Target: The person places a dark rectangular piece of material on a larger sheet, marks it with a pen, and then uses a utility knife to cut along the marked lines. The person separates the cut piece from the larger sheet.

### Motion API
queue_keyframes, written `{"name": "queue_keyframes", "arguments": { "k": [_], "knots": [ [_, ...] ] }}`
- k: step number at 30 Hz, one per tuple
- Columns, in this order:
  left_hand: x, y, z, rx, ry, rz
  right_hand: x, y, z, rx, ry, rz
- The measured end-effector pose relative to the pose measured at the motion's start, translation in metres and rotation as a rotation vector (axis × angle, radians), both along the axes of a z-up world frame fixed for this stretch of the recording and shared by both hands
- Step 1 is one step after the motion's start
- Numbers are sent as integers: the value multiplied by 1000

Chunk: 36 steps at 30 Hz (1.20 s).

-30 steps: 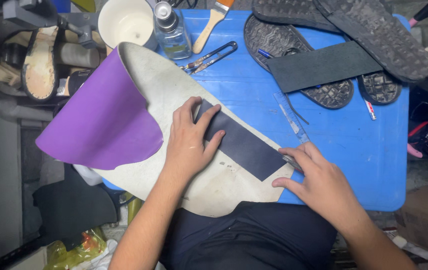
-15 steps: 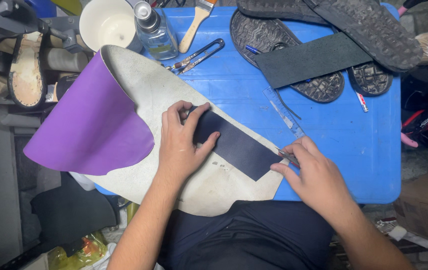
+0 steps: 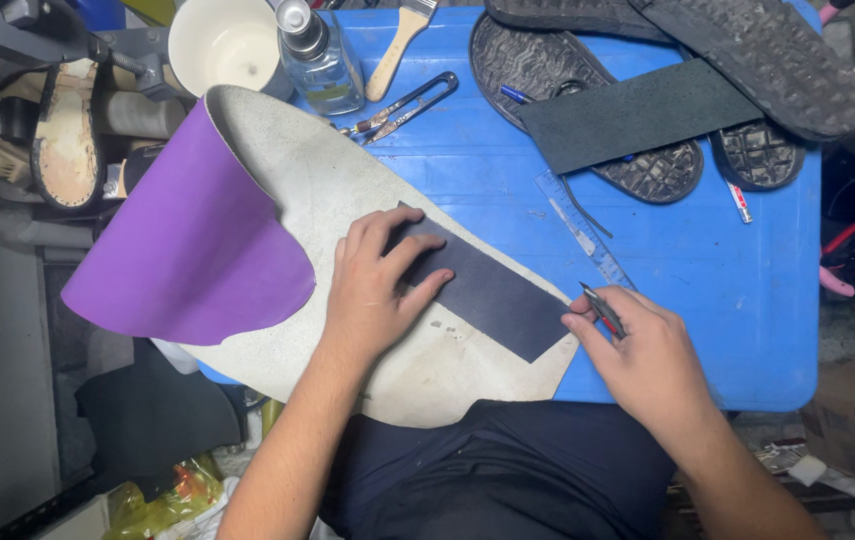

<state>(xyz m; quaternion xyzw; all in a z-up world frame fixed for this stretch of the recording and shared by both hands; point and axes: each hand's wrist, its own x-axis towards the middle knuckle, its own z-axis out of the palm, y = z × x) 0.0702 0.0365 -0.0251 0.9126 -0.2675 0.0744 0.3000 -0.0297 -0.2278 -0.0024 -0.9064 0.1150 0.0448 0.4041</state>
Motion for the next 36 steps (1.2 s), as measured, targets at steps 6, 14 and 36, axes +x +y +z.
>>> {"name": "queue_keyframes", "arguments": {
  "k": [6, 14, 36],
  "knots": [
    [-5, -4, 4, 23, -21, -73, -1, -2, 5, -54, 55, 2],
    [-3, 0, 5, -21, 7, -102, -1, -2, 5, -24, 136, -26],
    [-53, -44, 6, 127, 23, -11, -10, -11, 5, -2, -84, 57]
  ]
}}
